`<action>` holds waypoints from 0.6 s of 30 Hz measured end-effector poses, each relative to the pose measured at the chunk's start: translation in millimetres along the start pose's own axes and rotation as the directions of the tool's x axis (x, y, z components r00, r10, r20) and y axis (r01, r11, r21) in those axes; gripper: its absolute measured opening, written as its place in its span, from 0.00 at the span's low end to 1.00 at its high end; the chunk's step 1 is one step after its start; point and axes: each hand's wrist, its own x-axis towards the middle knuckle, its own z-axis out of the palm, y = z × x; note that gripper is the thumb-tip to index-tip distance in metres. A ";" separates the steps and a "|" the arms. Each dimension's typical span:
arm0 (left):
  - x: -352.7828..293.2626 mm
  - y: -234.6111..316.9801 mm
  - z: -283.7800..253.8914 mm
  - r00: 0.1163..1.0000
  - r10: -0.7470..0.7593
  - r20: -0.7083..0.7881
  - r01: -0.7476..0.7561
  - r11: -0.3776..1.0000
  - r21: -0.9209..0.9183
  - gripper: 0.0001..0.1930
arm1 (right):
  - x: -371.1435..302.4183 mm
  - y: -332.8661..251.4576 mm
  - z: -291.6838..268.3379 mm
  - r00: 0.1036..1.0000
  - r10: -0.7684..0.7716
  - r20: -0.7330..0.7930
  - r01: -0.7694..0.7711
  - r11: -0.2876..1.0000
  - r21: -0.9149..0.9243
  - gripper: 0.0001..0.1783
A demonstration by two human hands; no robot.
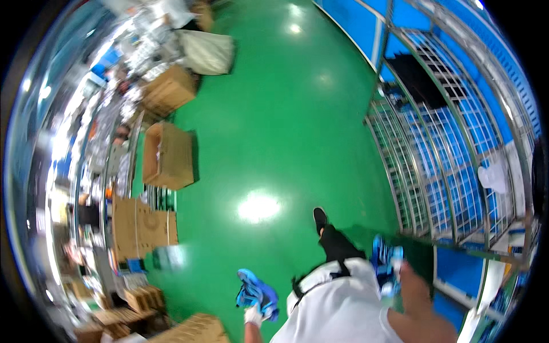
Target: The person picks up pairs of blue and black shoes from a conveyor belt, places them individually into a pressing machine one at a time, and then returns them to the conveyor belt.
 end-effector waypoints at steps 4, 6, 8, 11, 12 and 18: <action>113.6 78.0 -136.2 0.997 0.072 0.004 -0.072 0.987 0.147 0.50 | 24.5 -234.9 53.3 0.977 -0.200 0.078 0.168 0.938 0.304 0.26; 149.8 139.9 -170.0 0.968 -0.189 0.167 0.250 0.810 -0.530 0.48 | 30.2 -401.8 69.4 0.945 -0.257 0.202 0.150 0.890 0.430 0.25; 205.6 167.0 -207.4 0.988 -0.106 0.111 0.118 0.988 -0.104 0.47 | 31.2 -535.6 91.2 0.935 -0.285 0.213 0.186 0.902 0.389 0.28; 315.8 205.5 -269.9 0.955 -0.113 0.275 0.089 0.991 0.099 0.45 | 89.5 -655.1 78.1 0.903 -0.380 0.201 0.345 0.919 0.191 0.29; 296.9 214.1 -305.8 0.973 -0.132 0.190 0.144 0.988 -0.054 0.39 | 30.6 -735.9 106.7 0.941 -0.258 0.220 0.209 0.952 0.224 0.28; 440.3 345.5 -523.0 0.996 0.067 -0.063 -0.081 0.960 -0.267 0.41 | 81.6 -835.9 120.1 0.973 -0.171 0.155 0.059 0.833 0.550 0.29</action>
